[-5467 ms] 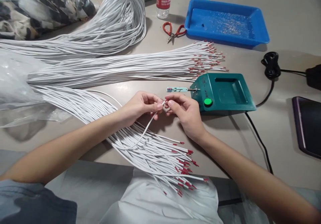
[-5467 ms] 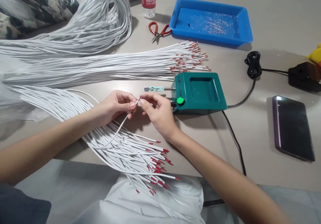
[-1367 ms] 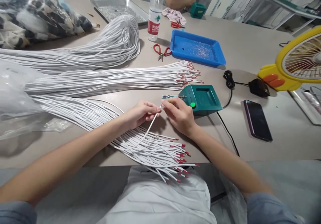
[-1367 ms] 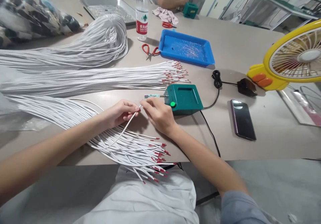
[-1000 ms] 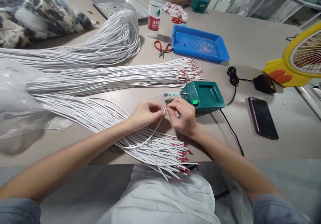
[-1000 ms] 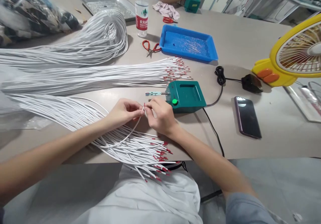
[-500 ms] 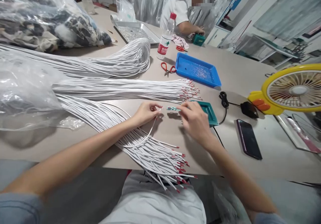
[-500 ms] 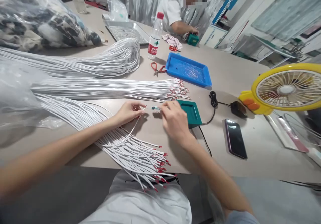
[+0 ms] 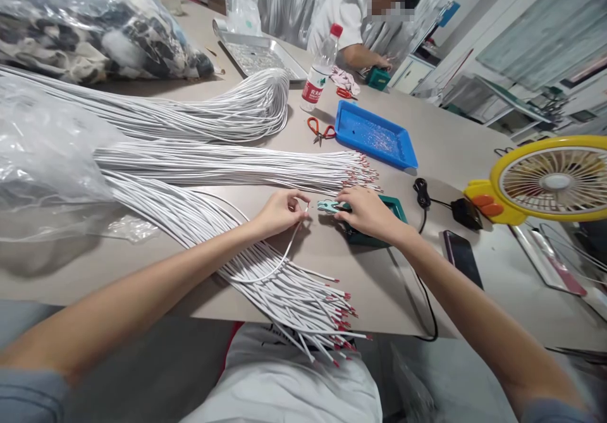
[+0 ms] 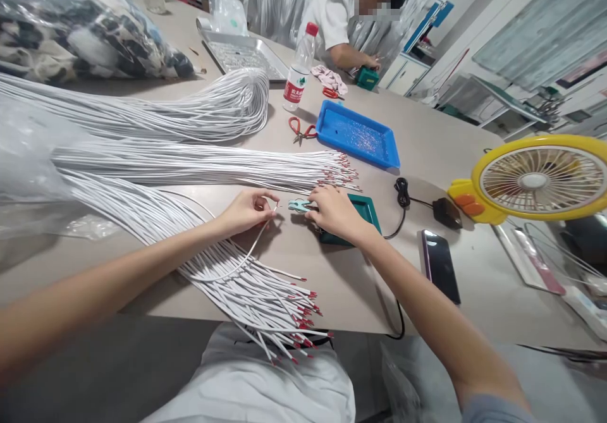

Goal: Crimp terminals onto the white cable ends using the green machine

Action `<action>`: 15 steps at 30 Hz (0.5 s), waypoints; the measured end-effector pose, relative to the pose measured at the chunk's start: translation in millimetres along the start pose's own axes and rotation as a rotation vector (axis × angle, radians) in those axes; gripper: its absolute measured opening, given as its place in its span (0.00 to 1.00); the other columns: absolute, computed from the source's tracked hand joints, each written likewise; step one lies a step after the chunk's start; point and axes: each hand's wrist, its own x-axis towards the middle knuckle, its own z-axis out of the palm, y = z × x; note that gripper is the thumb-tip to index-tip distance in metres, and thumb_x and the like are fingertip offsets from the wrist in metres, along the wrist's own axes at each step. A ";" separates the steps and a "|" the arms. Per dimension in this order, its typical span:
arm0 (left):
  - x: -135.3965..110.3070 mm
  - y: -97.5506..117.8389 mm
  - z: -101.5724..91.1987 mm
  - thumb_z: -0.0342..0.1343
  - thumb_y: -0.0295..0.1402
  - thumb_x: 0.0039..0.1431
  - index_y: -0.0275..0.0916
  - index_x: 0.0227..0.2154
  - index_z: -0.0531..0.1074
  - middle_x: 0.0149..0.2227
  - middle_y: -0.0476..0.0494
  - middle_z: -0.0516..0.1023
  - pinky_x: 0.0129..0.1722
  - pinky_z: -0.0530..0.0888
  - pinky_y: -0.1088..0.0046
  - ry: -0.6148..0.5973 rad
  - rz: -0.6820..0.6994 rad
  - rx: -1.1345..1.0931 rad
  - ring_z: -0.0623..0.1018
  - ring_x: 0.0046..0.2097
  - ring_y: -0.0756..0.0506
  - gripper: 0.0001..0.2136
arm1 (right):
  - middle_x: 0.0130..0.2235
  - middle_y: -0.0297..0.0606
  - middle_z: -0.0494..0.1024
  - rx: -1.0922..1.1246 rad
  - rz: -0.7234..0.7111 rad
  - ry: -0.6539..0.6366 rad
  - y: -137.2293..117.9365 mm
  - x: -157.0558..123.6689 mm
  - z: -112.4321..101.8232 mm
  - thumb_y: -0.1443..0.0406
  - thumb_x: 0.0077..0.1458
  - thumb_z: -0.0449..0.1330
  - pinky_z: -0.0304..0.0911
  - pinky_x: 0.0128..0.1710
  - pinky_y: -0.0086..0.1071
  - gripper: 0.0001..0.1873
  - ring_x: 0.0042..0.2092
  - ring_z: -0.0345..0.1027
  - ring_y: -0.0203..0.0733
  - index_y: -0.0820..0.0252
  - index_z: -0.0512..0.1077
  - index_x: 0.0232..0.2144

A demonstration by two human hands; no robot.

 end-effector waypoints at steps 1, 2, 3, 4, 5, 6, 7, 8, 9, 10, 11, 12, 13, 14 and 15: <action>0.0 0.3 0.2 0.59 0.25 0.46 0.31 0.36 0.71 0.16 0.52 0.71 0.19 0.67 0.80 0.002 -0.017 -0.013 0.70 0.18 0.53 0.11 | 0.42 0.44 0.76 -0.011 0.004 -0.015 -2.5 -0.3 -1.6 0.61 0.51 0.60 0.55 0.45 0.38 0.12 0.46 0.66 0.50 0.62 0.75 0.37; 0.0 0.6 0.4 0.60 0.25 0.46 0.30 0.35 0.71 0.16 0.51 0.71 0.19 0.66 0.80 0.005 -0.030 -0.027 0.69 0.17 0.54 0.11 | 0.41 0.44 0.77 -0.020 0.011 -0.020 -5.4 -0.4 -3.0 0.62 0.51 0.60 0.56 0.45 0.37 0.11 0.45 0.66 0.50 0.62 0.75 0.35; 0.0 1.0 0.6 0.60 0.25 0.45 0.30 0.35 0.71 0.16 0.51 0.71 0.19 0.66 0.81 0.007 -0.039 -0.040 0.68 0.16 0.54 0.11 | 0.40 0.45 0.77 -0.030 0.016 -0.018 -8.3 -0.5 -4.1 0.63 0.50 0.60 0.56 0.44 0.36 0.10 0.44 0.67 0.49 0.63 0.76 0.34; -0.1 1.6 0.7 0.61 0.25 0.45 0.29 0.35 0.71 0.15 0.51 0.71 0.18 0.65 0.81 0.005 -0.043 -0.052 0.67 0.16 0.55 0.12 | 0.39 0.45 0.78 -0.040 0.018 -0.013 -11.1 -0.6 -4.8 0.65 0.50 0.60 0.56 0.43 0.35 0.08 0.43 0.68 0.48 0.64 0.76 0.32; -0.3 2.2 0.7 0.61 0.26 0.44 0.29 0.34 0.72 0.15 0.51 0.71 0.18 0.64 0.81 0.000 -0.045 -0.060 0.66 0.16 0.55 0.12 | 0.38 0.45 0.78 -0.049 0.017 -0.007 -13.8 -0.6 -4.8 0.66 0.50 0.59 0.55 0.42 0.35 0.07 0.42 0.68 0.48 0.65 0.76 0.30; -0.5 2.8 0.6 0.62 0.26 0.44 0.29 0.34 0.72 0.15 0.50 0.71 0.18 0.64 0.81 -0.006 -0.046 -0.064 0.66 0.16 0.55 0.12 | 0.37 0.46 0.78 -0.055 0.014 0.001 -16.3 -0.8 -4.3 0.67 0.50 0.59 0.55 0.41 0.34 0.07 0.41 0.68 0.47 0.65 0.76 0.29; -0.8 3.5 0.4 0.62 0.26 0.44 0.28 0.34 0.72 0.15 0.50 0.72 0.19 0.64 0.81 -0.012 -0.046 -0.063 0.67 0.16 0.55 0.12 | 0.36 0.46 0.78 -0.056 0.010 0.009 -18.5 -1.0 -3.4 0.68 0.50 0.58 0.55 0.41 0.34 0.07 0.41 0.68 0.47 0.65 0.76 0.29; -1.1 4.0 0.1 0.62 0.26 0.44 0.28 0.34 0.72 0.15 0.50 0.72 0.19 0.64 0.81 -0.017 -0.046 -0.059 0.67 0.16 0.55 0.12 | 0.36 0.45 0.78 -0.055 0.005 0.014 -20.6 -1.2 -2.1 0.69 0.51 0.58 0.54 0.41 0.35 0.07 0.40 0.68 0.47 0.65 0.76 0.29; -1.3 4.3 -0.2 0.62 0.26 0.44 0.28 0.35 0.73 0.15 0.49 0.72 0.19 0.64 0.81 -0.019 -0.046 -0.055 0.68 0.17 0.54 0.12 | 0.35 0.45 0.78 -0.053 -0.001 0.019 -22.6 -1.4 -0.8 0.69 0.51 0.57 0.53 0.40 0.35 0.07 0.40 0.68 0.46 0.65 0.76 0.28; -1.5 4.3 -0.5 0.62 0.26 0.44 0.28 0.35 0.73 0.16 0.49 0.73 0.19 0.64 0.81 -0.019 -0.047 -0.051 0.68 0.17 0.54 0.12 | 0.35 0.45 0.78 -0.050 -0.009 0.023 -24.5 -1.5 0.5 0.69 0.51 0.57 0.53 0.40 0.35 0.07 0.40 0.68 0.46 0.65 0.76 0.29; -1.5 4.1 -0.8 0.62 0.26 0.44 0.28 0.35 0.72 0.16 0.49 0.73 0.19 0.64 0.81 -0.015 -0.050 -0.048 0.68 0.17 0.54 0.12 | 0.35 0.44 0.79 -0.047 -0.018 0.027 -26.5 -1.6 1.5 0.69 0.51 0.57 0.52 0.40 0.36 0.07 0.40 0.68 0.46 0.65 0.76 0.29; -1.5 3.6 -1.1 0.62 0.26 0.44 0.28 0.35 0.72 0.16 0.49 0.73 0.19 0.64 0.81 -0.011 -0.056 -0.046 0.68 0.17 0.54 0.12 | 0.35 0.44 0.79 -0.045 -0.025 0.030 -28.4 -1.7 2.3 0.70 0.51 0.57 0.52 0.40 0.36 0.07 0.40 0.68 0.46 0.64 0.76 0.29; -1.4 3.0 -1.4 0.62 0.26 0.44 0.28 0.34 0.72 0.16 0.49 0.73 0.19 0.65 0.81 -0.005 -0.062 -0.046 0.68 0.17 0.54 0.12 | 0.35 0.44 0.79 -0.044 -0.031 0.032 -30.2 -1.7 2.7 0.70 0.51 0.57 0.51 0.40 0.36 0.07 0.40 0.68 0.47 0.64 0.76 0.29; -1.2 2.4 -1.7 0.62 0.26 0.44 0.28 0.34 0.72 0.16 0.49 0.73 0.19 0.65 0.81 0.000 -0.067 -0.046 0.69 0.17 0.54 0.12 | 0.36 0.44 0.79 -0.045 -0.034 0.033 -31.6 -1.8 2.9 0.70 0.51 0.57 0.51 0.39 0.36 0.07 0.41 0.68 0.47 0.64 0.76 0.29; -1.0 1.8 -2.0 0.62 0.26 0.44 0.28 0.34 0.72 0.17 0.49 0.74 0.19 0.65 0.81 0.005 -0.069 -0.045 0.69 0.17 0.54 0.12 | 0.36 0.44 0.79 -0.046 -0.036 0.035 -32.6 -2.0 3.0 0.70 0.51 0.57 0.51 0.39 0.36 0.07 0.41 0.68 0.47 0.64 0.76 0.29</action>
